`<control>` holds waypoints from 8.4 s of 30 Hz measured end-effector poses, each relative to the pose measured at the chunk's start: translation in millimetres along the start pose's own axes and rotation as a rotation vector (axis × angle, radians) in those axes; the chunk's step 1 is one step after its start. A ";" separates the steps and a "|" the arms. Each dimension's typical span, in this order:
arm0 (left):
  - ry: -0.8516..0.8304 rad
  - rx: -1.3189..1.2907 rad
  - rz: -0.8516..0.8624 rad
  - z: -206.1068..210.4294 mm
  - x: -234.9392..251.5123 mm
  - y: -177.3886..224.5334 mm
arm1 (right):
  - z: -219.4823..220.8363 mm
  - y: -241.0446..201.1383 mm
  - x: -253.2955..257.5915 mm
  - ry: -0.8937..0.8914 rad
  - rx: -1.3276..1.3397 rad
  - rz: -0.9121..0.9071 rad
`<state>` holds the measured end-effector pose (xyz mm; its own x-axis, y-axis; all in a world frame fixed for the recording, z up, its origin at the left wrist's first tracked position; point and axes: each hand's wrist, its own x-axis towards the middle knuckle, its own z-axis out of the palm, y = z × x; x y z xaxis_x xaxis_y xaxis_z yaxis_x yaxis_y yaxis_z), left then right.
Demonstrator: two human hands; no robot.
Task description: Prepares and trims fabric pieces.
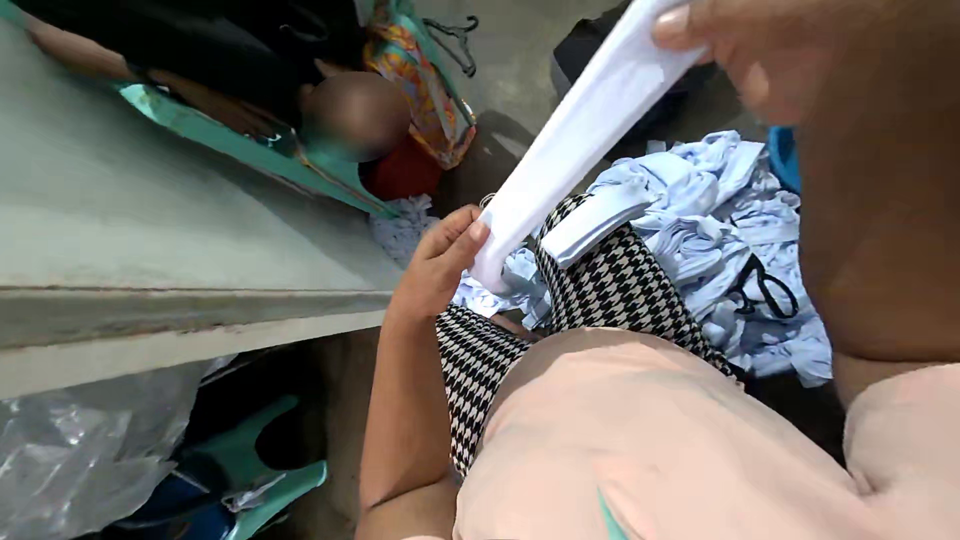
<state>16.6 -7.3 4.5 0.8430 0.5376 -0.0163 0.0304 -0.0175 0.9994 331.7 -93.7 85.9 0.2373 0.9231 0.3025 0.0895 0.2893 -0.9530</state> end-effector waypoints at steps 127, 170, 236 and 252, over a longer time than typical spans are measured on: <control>0.326 -0.136 -0.465 73.3 -9.3 -113.3 | -20.7 135.1 -17.2 -0.280 -0.306 0.459; 0.237 -0.044 -0.340 88.6 4.3 -118.1 | -100.1 222.9 -269.0 0.131 -1.003 1.487; 0.246 -0.015 -0.211 89.1 -0.6 -86.7 | 42.5 95.3 -213.5 -0.433 -0.149 0.837; 0.305 -0.025 -0.242 85.9 5.5 -84.0 | 45.6 98.3 -201.6 -0.403 -0.103 0.833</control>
<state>64.9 -75.3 -82.3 0.6144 0.7499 -0.2454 0.1928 0.1589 0.9683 248.5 -239.9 -69.4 -0.0885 0.8466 -0.5248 0.1316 -0.5123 -0.8487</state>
